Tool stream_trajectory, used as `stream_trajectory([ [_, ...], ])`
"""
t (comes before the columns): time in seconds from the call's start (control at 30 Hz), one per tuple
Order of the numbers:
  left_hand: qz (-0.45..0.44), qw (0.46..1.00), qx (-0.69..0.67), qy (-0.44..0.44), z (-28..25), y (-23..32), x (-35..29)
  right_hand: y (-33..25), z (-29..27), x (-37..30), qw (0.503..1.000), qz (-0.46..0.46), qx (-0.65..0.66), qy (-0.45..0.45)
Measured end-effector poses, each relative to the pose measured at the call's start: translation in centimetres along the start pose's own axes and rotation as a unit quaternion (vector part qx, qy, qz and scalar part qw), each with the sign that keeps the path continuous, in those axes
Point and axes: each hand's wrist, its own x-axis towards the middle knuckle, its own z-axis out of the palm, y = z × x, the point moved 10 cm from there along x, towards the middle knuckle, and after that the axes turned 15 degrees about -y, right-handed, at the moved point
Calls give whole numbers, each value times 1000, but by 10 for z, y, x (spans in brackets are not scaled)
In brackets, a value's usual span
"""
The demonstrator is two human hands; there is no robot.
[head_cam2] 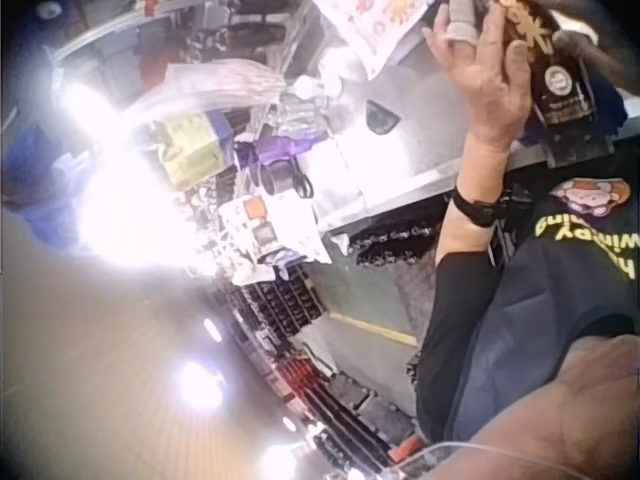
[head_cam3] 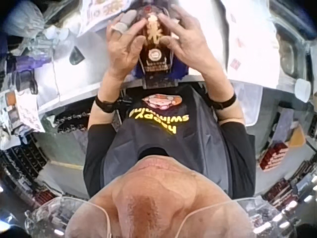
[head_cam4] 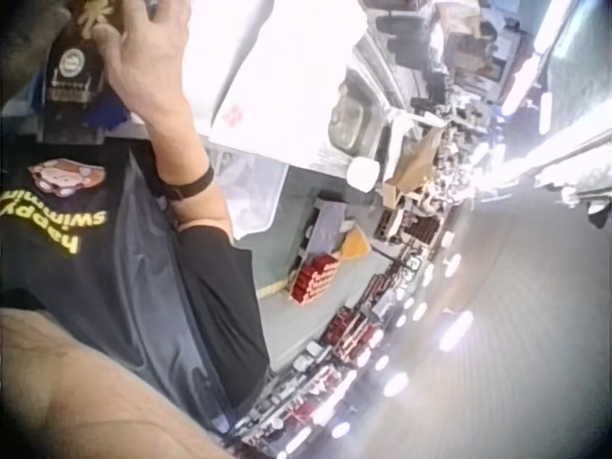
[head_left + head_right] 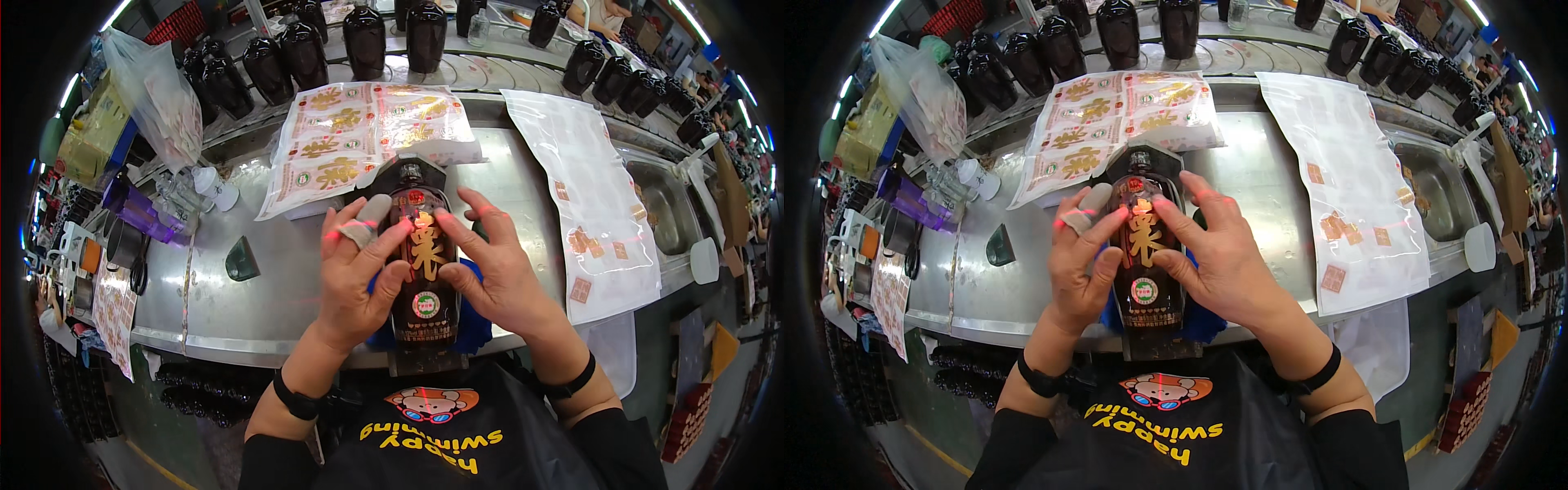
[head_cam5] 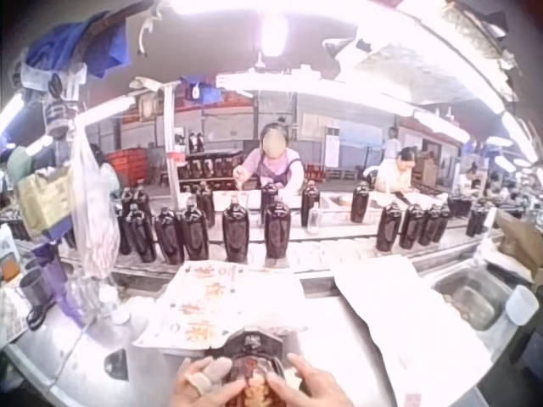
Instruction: Manually applying decorative stickers and labels to glass liquor bottles on an assembly production line.
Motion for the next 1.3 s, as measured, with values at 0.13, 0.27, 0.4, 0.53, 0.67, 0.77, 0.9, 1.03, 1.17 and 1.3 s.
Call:
stream_trajectory([
  [0.13, -107, 970, -218, 21, 9, -35, 5, 11, -4, 7, 999, -7, 39, 33],
  [0.27, -184, 811, -555, 34, 48, -58, 6, 45, 10, 19, 974, 59, 220, 17],
  [0.4, -185, 751, -634, 14, 63, -51, 9, 62, 26, 24, 952, 85, 295, -4],
  [0.53, -176, 756, -631, 18, 63, -48, 9, 66, 32, 22, 941, 78, 330, -3],
  [0.67, -179, 762, -623, 19, 64, -49, 9, 68, 35, 21, 935, 86, 345, -12],
  [0.77, -175, 760, -625, 16, 65, -49, 9, 66, 34, 21, 930, 84, 357, -17],
  [0.9, -172, 748, -641, 5, 65, -48, 8, 68, 36, 21, 915, 98, 390, -23],
  [1.03, -166, 750, -640, -7, 65, -46, 8, 66, 40, 23, 926, 105, 362, -32],
  [1.17, -158, 755, -637, -5, 65, -45, 7, 65, 41, 25, 926, 92, 365, -29],
  [1.3, -159, 765, -623, -5, 66, -46, 7, 64, 40, 24, 927, 92, 362, -35],
])
